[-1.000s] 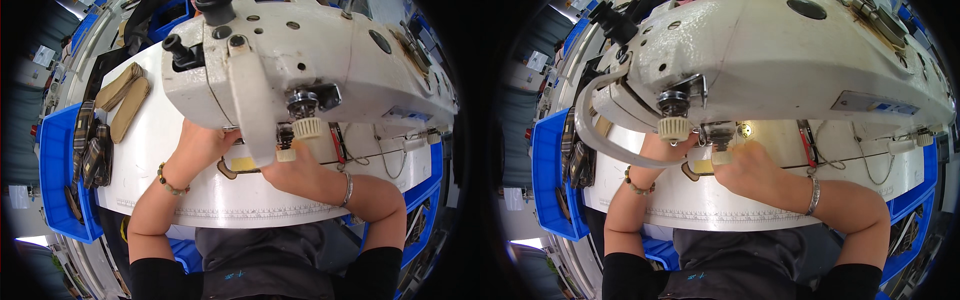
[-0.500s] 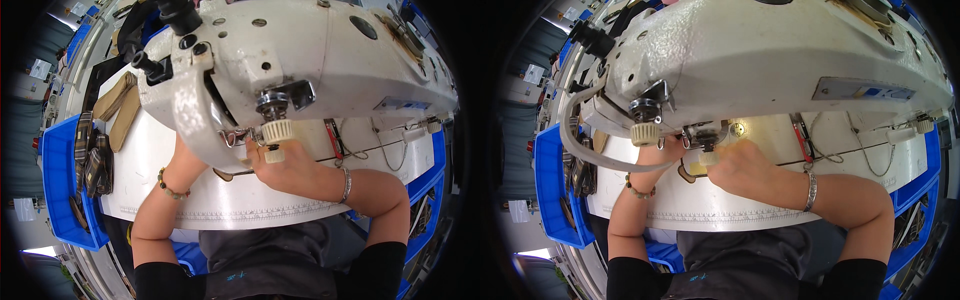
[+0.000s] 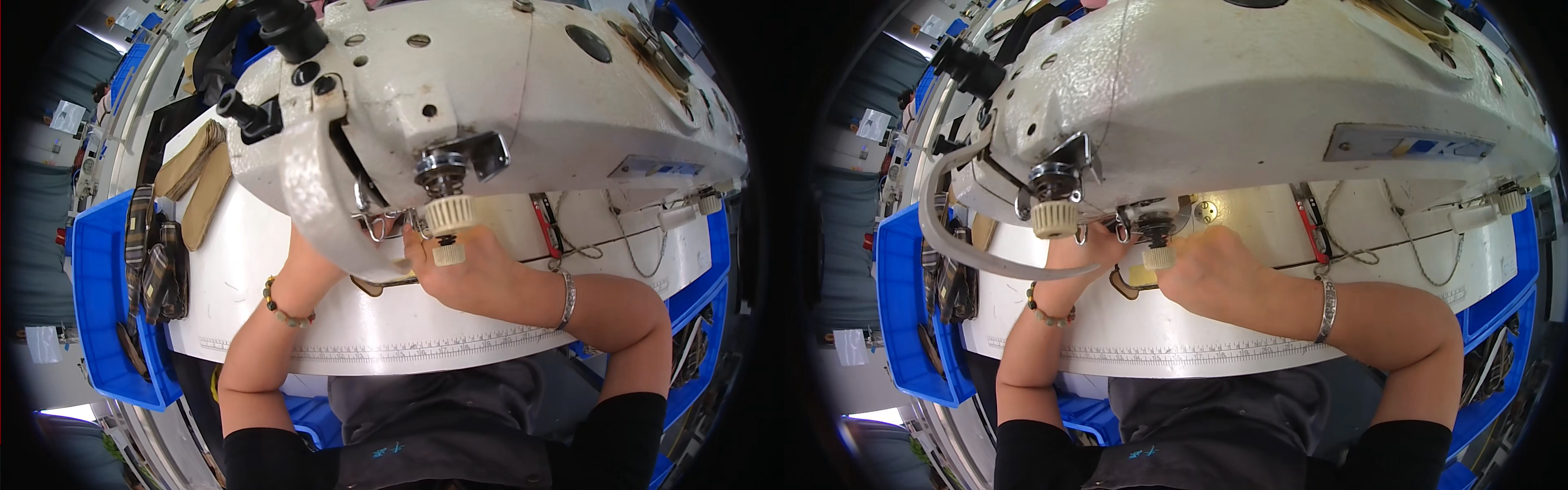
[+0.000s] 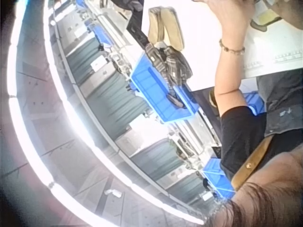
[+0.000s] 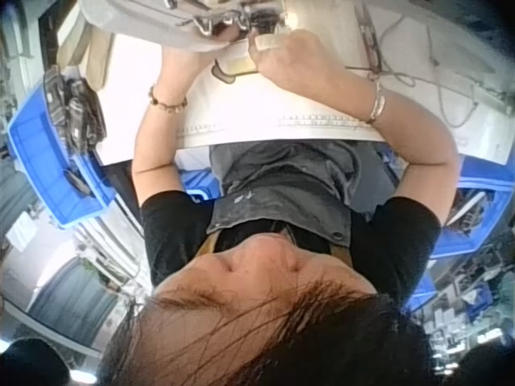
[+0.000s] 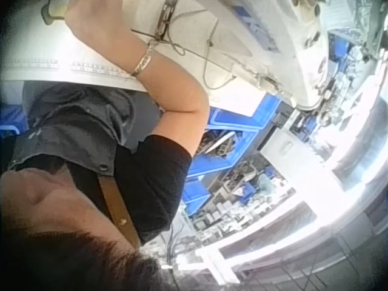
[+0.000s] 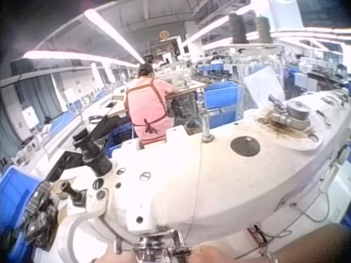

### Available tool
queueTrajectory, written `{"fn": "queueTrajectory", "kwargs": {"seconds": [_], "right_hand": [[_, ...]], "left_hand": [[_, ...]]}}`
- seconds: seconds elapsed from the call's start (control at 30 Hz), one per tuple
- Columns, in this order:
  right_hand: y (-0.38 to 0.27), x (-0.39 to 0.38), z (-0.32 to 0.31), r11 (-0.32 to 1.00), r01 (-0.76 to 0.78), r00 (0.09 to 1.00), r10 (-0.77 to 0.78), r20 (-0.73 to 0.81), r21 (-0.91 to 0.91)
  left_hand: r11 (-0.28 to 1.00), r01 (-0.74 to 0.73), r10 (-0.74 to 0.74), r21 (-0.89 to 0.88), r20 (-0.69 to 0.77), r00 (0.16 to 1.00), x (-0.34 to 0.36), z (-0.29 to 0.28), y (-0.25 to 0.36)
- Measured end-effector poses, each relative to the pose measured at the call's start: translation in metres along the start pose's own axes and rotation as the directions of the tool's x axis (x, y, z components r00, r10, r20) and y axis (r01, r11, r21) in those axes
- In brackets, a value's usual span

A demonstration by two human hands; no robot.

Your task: Sewing pieces of shoes together using an industrial sewing machine.

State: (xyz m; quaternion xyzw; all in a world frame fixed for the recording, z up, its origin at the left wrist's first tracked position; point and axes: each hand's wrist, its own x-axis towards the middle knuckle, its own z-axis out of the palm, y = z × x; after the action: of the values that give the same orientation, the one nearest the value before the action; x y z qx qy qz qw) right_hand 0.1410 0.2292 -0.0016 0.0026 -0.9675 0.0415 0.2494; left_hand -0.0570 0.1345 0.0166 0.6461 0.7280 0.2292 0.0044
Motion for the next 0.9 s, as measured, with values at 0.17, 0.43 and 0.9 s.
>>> {"fn": "queueTrajectory", "kwargs": {"seconds": [0.17, 0.43, 0.9], "right_hand": [[-0.001, 0.000, -0.006, 1.000, -0.004, 1.000, 0.004, 0.024, 0.013], [-0.004, -0.004, 0.011, 0.998, 0.003, 0.999, -0.005, -0.037, -0.068], [-0.004, -0.003, 0.014, 0.968, -0.097, 0.995, 0.091, 0.038, 0.233]], "left_hand": [[0.987, 0.162, -0.157, -0.025, 0.123, 0.980, 0.004, -0.014, 0.021], [0.997, 0.072, -0.070, -0.007, 0.136, 0.988, -0.005, 0.014, -0.034], [0.983, 0.049, -0.014, -0.177, 0.194, 0.981, 0.000, 0.014, -0.024]]}}
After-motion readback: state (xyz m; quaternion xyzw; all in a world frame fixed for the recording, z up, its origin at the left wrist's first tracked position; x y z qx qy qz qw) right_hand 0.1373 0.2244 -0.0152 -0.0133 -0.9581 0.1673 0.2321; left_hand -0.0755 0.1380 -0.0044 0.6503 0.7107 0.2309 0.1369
